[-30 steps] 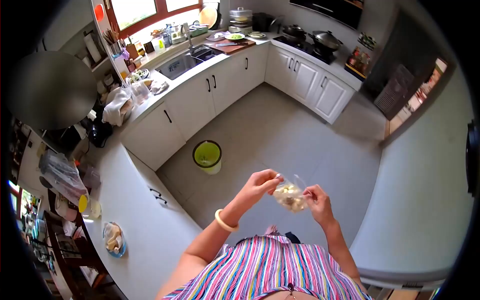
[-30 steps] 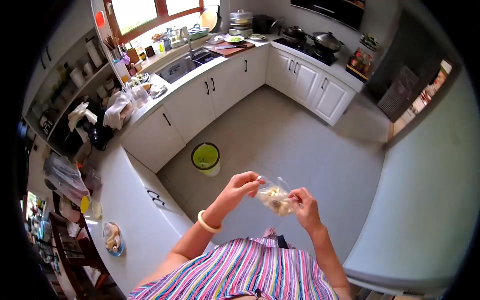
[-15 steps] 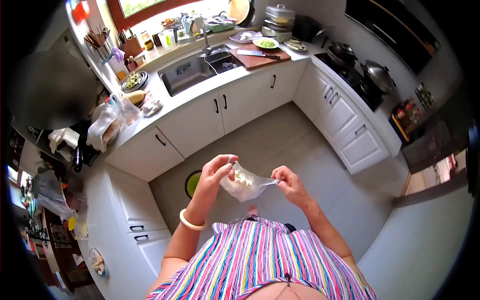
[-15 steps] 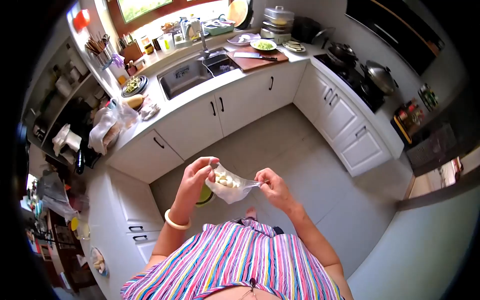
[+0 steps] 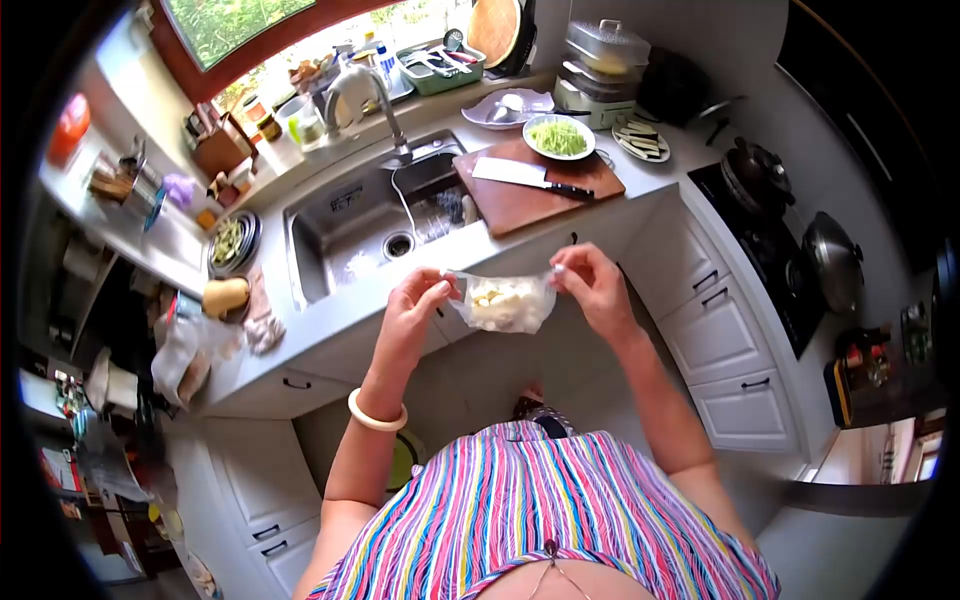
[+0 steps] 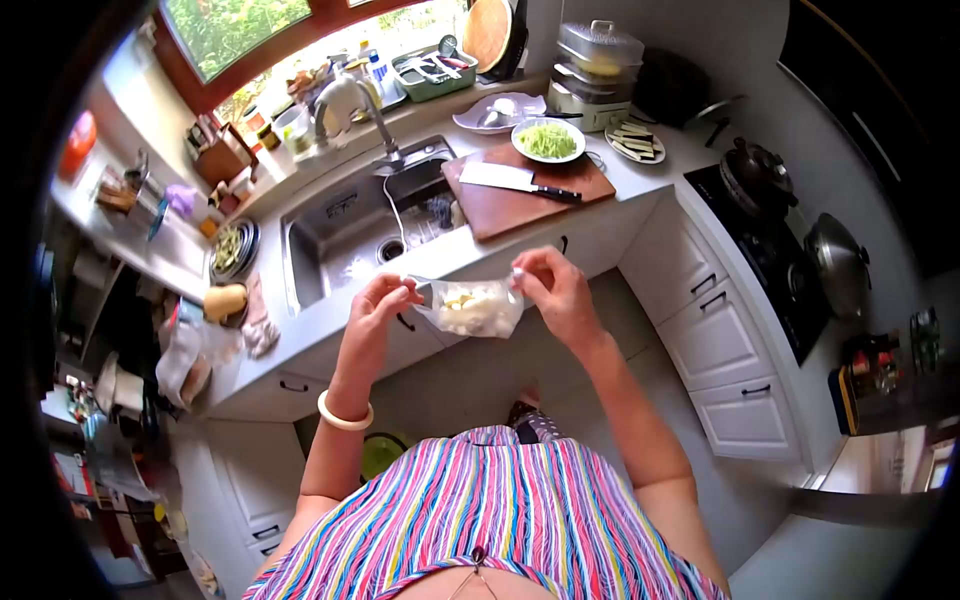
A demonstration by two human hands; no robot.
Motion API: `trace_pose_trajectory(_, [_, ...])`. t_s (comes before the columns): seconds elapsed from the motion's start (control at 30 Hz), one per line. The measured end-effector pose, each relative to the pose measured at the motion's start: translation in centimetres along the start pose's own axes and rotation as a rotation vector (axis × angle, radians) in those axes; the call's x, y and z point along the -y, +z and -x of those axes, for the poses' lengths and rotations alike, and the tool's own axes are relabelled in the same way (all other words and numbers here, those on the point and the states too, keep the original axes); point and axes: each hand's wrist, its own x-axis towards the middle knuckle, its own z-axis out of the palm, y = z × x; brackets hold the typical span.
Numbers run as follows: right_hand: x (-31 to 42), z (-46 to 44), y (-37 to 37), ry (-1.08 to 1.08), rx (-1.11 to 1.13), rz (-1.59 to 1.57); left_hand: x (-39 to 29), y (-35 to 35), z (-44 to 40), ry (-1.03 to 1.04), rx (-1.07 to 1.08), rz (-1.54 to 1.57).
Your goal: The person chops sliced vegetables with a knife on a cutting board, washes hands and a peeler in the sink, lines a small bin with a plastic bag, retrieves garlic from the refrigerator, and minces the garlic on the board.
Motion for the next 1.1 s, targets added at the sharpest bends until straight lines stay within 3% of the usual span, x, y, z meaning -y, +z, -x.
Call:
trace_pose_trajectory(0.27, [-6.8,-27.7,-5.6,-0.090,0.139,0.126,-0.5,-1.2,-24.1,-0.045,-0.102,0.011])
trace_pose_trajectory(0.3, [-8.0,-30.9,-6.2,-0.001,0.137,0.146,-0.1,-1.5,-27.3,-0.045,-0.103,-0.002])
trace_pose_trajectory(0.37, [-10.9,-35.1,-6.7,-0.030,0.084,0.265,0.2,-1.8,-33.2,0.000,-0.092,-0.071])
trace_pose_trajectory(0.57, [-14.9,-50.8,-8.1,-0.185,0.084,0.434,6.3,-4.4,-49.3,0.038,-0.228,0.041])
trace_pose_trajectory(0.63, [-16.6,-54.1,-8.7,-0.190,0.092,0.412,8.4,-4.7,-52.6,0.032,-0.262,0.078])
trace_pose_trajectory(0.77, [-22.0,-58.5,-11.0,-0.178,0.248,0.728,16.0,-5.2,-57.6,0.031,-0.340,0.058])
trace_pose_trajectory(0.9, [-25.3,-59.8,-12.3,-0.300,0.396,1.036,19.9,-4.8,-58.9,-0.057,-0.403,0.048])
trace_pose_trajectory(0.97, [-24.3,-60.4,-11.4,-0.470,0.169,0.834,19.8,-4.1,-58.8,-0.051,-0.402,0.101])
trace_pose_trajectory(1.0, [-23.1,-60.6,-10.5,-0.458,0.096,0.731,20.0,-4.0,-58.9,-0.044,-0.402,0.107])
trace_pose_trajectory(1.03, [-22.6,-60.9,-9.5,-0.514,0.084,0.642,20.1,-3.8,-59.2,-0.036,-0.402,0.110])
trace_pose_trajectory(1.1, [-22.7,-60.8,-7.0,-0.425,0.280,0.543,19.9,-3.4,-59.3,-0.040,-0.425,0.161])
